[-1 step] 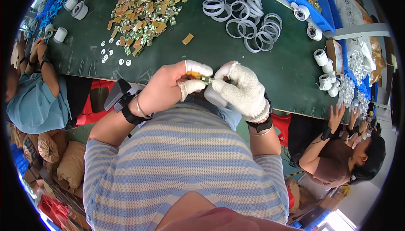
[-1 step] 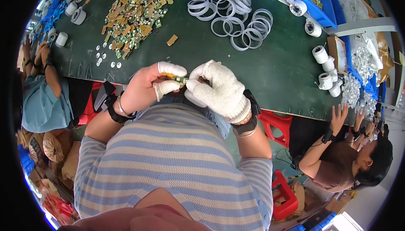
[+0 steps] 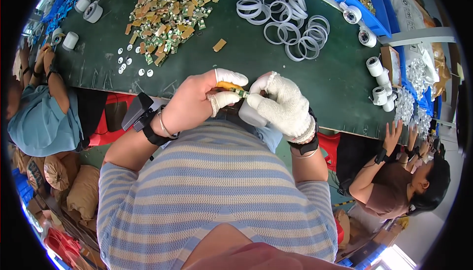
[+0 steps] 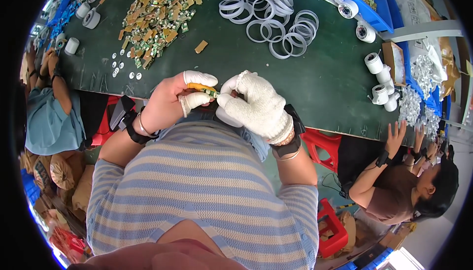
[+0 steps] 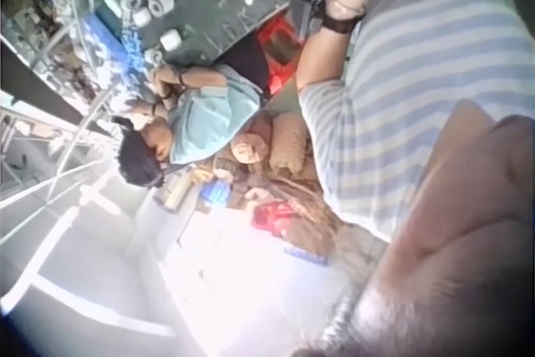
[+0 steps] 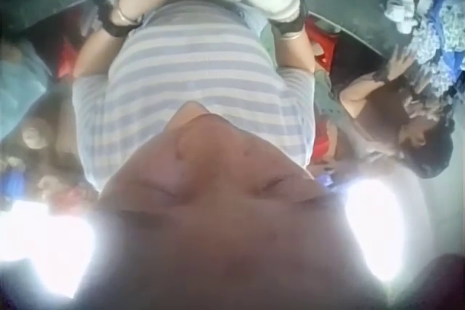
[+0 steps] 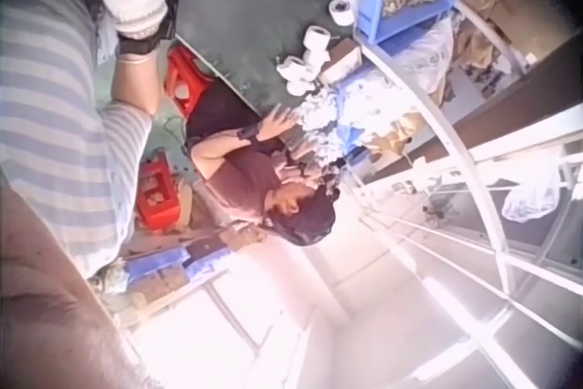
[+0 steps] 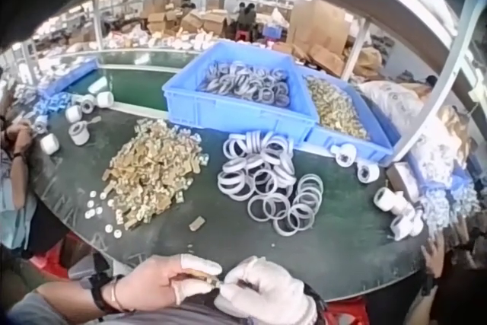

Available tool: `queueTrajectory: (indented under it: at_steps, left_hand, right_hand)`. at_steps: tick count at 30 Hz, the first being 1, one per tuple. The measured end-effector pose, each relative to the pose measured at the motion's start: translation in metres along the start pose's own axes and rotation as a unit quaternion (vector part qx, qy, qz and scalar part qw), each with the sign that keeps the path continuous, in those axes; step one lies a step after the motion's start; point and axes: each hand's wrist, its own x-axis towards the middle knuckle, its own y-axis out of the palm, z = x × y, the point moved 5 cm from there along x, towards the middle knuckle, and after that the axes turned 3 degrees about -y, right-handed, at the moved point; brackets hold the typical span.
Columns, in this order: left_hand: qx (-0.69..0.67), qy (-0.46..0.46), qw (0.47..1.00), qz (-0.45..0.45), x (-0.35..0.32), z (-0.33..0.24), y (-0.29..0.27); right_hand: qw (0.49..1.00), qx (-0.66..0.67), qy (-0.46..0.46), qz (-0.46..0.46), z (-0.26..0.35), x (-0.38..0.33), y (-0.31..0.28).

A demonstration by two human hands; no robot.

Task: The person assembles a camera by fitting a ring onto a camera housing, inserting a circuit board, and then placing the completed unit on the table.

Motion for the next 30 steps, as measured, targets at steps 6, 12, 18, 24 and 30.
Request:
queueTrajectory:
  at_steps: [6,12,18,24,30]
  left_hand:
    - [0.070,0.016,0.997,-0.020,-0.002,0.001,0.000]
    - [0.094,-0.014,0.995,-0.013,-0.004,-0.001,0.006]
    - [0.122,0.004,0.992,-0.028,-0.006,-0.007,0.008]
    - [0.036,-0.047,0.998,-0.019,-0.005,-0.004,0.005]
    - [0.050,-0.022,0.998,-0.028,-0.006,-0.002,0.004]
  right_hand:
    - [1.000,-0.016,-0.015,0.001,0.005,0.001,-0.001]
    - [1.000,0.004,0.007,0.028,-0.006,-0.001,0.001]
    - [0.996,0.065,0.029,0.055,-0.011,-0.001,0.000]
    - [0.998,0.004,-0.062,-0.015,0.004,0.002,0.001]
    - [0.999,0.009,-0.042,0.009,0.001,0.000,-0.001]
